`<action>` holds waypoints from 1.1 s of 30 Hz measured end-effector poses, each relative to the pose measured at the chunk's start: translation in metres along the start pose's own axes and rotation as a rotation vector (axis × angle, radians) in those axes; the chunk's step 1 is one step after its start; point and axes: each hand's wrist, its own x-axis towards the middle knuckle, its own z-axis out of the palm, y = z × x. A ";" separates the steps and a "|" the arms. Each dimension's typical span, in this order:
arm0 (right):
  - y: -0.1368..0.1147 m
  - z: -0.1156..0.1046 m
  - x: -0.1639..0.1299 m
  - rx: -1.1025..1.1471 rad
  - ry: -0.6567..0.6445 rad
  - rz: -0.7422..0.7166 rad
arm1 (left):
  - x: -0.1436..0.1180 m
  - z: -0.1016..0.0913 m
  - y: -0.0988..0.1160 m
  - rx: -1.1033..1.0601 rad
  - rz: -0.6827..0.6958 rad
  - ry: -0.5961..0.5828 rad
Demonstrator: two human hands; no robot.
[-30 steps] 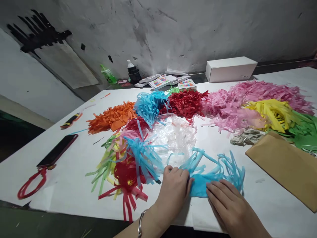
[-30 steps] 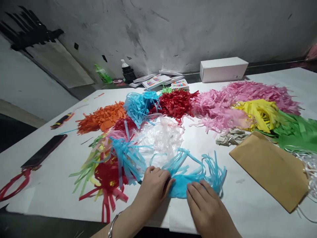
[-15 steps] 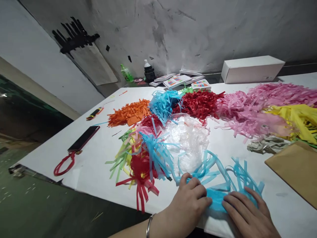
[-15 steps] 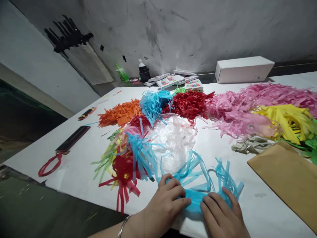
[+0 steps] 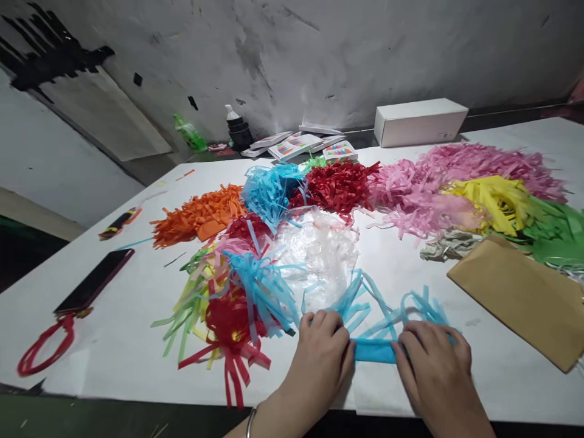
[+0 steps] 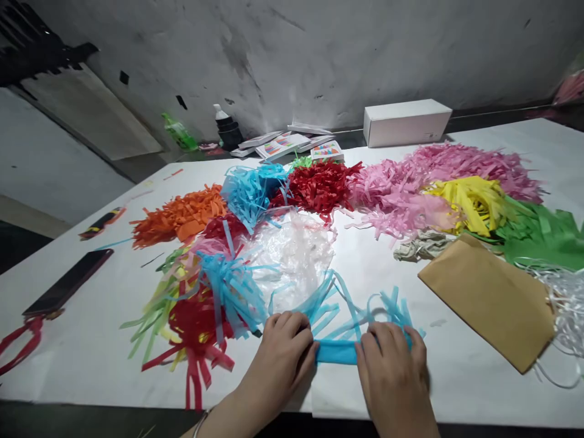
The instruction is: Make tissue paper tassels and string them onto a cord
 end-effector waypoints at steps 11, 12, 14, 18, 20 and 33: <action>-0.015 0.006 -0.005 0.309 0.087 -0.048 | -0.002 -0.003 0.002 -0.091 0.126 0.120; -0.016 0.005 -0.003 0.326 0.085 -0.045 | -0.002 -0.002 0.003 -0.101 0.154 0.131; -0.018 0.005 0.000 0.315 0.069 -0.094 | -0.001 0.000 0.005 -0.126 0.182 0.141; -0.016 0.007 -0.003 0.238 0.073 -0.191 | 0.002 -0.005 -0.003 -0.130 0.144 0.130; -0.011 0.006 -0.007 0.222 0.071 -0.188 | 0.000 -0.014 -0.014 -0.105 0.083 0.124; -0.003 0.009 -0.020 0.237 0.051 -0.252 | -0.023 -0.017 0.006 -0.114 0.209 -0.011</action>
